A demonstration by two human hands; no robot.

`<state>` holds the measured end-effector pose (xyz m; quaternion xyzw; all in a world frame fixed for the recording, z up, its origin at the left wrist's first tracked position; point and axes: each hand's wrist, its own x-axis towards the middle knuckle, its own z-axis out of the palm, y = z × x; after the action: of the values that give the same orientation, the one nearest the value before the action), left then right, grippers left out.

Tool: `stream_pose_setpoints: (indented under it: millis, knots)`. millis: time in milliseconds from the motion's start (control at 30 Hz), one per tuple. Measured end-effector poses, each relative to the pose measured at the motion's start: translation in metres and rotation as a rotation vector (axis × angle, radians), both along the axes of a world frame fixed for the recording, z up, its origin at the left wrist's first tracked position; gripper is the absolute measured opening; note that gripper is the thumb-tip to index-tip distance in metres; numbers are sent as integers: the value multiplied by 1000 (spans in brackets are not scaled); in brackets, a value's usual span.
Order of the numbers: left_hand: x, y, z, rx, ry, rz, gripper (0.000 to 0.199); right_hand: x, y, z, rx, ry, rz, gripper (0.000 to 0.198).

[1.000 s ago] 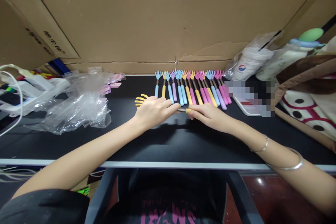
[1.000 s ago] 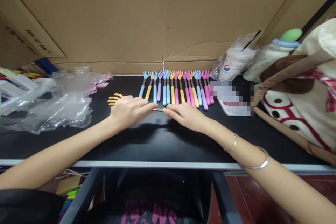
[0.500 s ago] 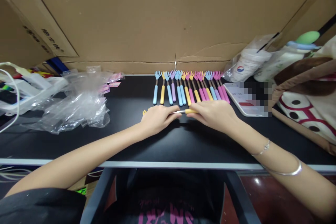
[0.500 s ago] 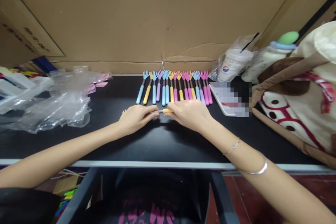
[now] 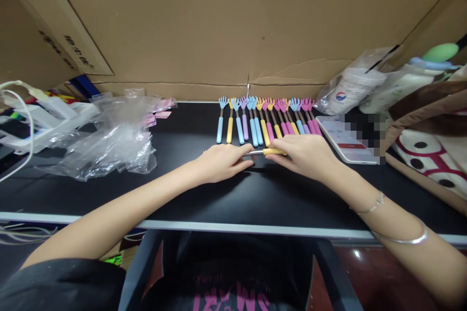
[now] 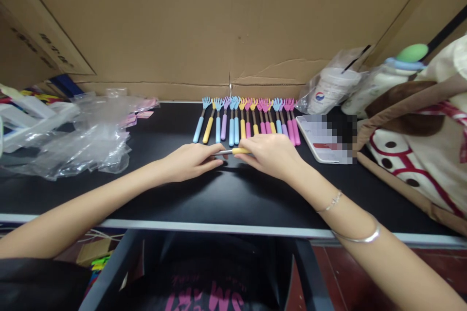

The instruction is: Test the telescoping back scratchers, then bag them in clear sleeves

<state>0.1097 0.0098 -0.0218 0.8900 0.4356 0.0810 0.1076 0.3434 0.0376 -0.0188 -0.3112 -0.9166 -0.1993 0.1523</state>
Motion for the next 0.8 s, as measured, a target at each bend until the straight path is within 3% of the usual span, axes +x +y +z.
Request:
stream_pose_setpoints:
  millis: [233, 467, 600, 800]
  knots:
    - [-17, 11, 8, 95, 242, -43, 25, 5, 5, 5, -82, 12, -17, 30]
    - [-21, 20, 8, 405, 284, 51, 39, 11, 9, 8, -8, 76, -137, 42]
    - [-21, 20, 6, 481, 261, 55, 40, 9, 8, 5, -5, 51, -157, 47]
    - [-22, 22, -1, 583, 245, 21, 37, 7, 9, -1, -86, 43, -160, 40]
